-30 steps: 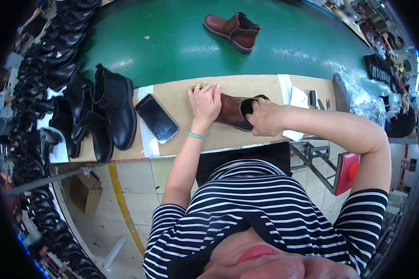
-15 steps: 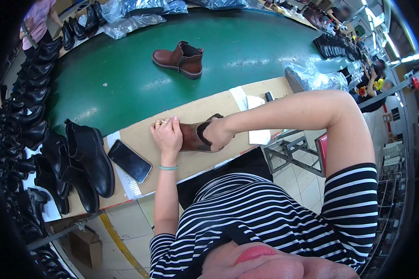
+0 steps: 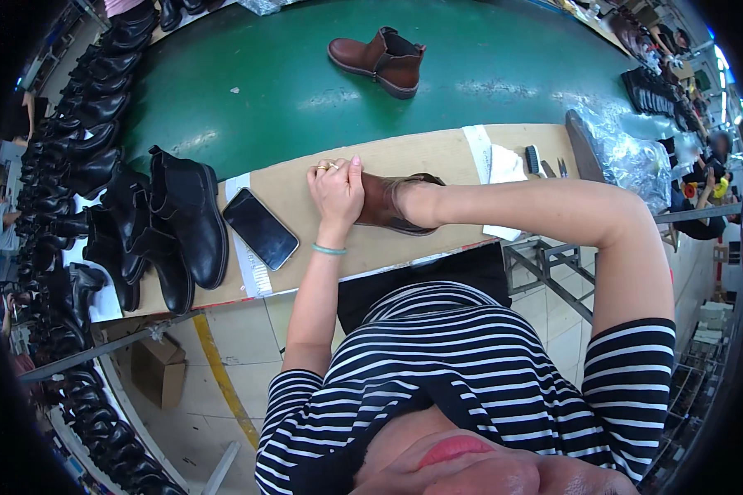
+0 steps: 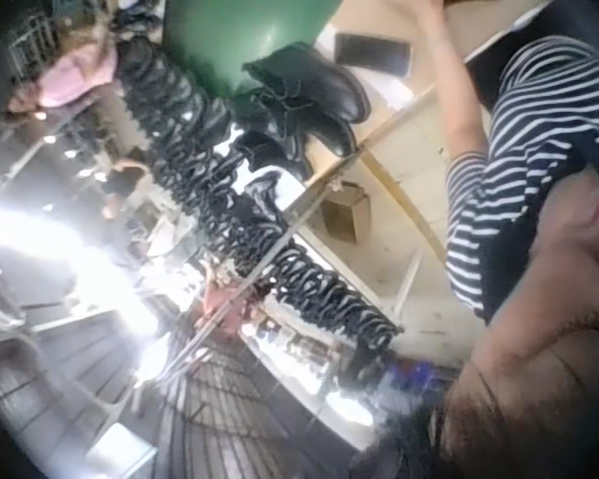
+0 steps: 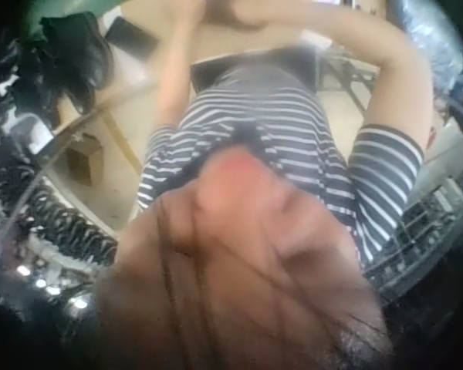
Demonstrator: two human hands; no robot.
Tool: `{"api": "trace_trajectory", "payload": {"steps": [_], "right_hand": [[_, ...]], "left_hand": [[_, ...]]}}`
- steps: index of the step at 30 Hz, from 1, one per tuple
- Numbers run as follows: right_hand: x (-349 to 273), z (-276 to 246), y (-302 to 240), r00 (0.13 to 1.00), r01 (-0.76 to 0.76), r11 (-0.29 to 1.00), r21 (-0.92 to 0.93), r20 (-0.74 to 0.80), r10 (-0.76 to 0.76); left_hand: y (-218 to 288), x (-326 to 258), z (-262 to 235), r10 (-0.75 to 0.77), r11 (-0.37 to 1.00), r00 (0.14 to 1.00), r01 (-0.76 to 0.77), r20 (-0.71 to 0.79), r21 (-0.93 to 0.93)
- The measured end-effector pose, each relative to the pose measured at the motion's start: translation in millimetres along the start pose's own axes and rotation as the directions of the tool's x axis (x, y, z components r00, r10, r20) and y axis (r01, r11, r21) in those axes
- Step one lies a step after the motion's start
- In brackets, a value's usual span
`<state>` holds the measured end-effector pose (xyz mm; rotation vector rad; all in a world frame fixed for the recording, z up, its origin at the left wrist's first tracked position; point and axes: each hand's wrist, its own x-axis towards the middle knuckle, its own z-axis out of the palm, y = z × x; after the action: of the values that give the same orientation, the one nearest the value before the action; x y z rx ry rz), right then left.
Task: Checking the interior of a boot, inserting an insole, and cleaning the exterior with a brush and marker.
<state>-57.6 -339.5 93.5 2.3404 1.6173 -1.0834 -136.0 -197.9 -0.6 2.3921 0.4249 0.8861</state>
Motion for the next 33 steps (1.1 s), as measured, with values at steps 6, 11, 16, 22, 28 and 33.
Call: {"api": "trace_trajectory", "payload": {"steps": [6, 11, 16, 22, 28, 33], "right_hand": [[-6.3, -4.1, -11.0, 0.996, 0.025, 0.999, -0.047, 0.089, -0.021], [-51.5, -35.1, -16.5, 0.970, 0.045, 0.997, -0.064, 0.242, -0.028], [-159.9, -57.0, -5.2, 0.987, 0.149, 0.989, 0.001, -0.064, -0.149], [-189.0, -76.7, 10.3, 0.952, 0.272, 0.938, 0.215, -0.202, -0.230], [-129.6, -75.5, 15.2, 0.903, 0.420, 0.867, 0.268, -0.221, -0.369], [-50.1, -63.4, 12.4, 0.797, 0.171, 0.978, 0.115, 0.567, -0.207]], "left_hand": [[2.2, -4.5, -4.1, -0.016, 1.000, 1.000, 0.016, 0.020, 0.001], [1.7, -4.4, -3.7, -0.014, 0.999, 1.000, 0.015, 0.021, -0.036], [3.3, -2.2, -4.8, 0.034, 0.998, 0.999, -0.033, 0.023, -0.054], [1.1, -6.2, -8.9, 0.038, 0.997, 0.999, -0.037, 0.015, -0.066], [1.5, 0.7, -4.4, 0.020, 1.000, 0.998, -0.018, 0.064, -0.021], [1.2, -0.6, -0.9, 0.029, 0.999, 0.997, -0.027, 0.065, -0.034]]}}
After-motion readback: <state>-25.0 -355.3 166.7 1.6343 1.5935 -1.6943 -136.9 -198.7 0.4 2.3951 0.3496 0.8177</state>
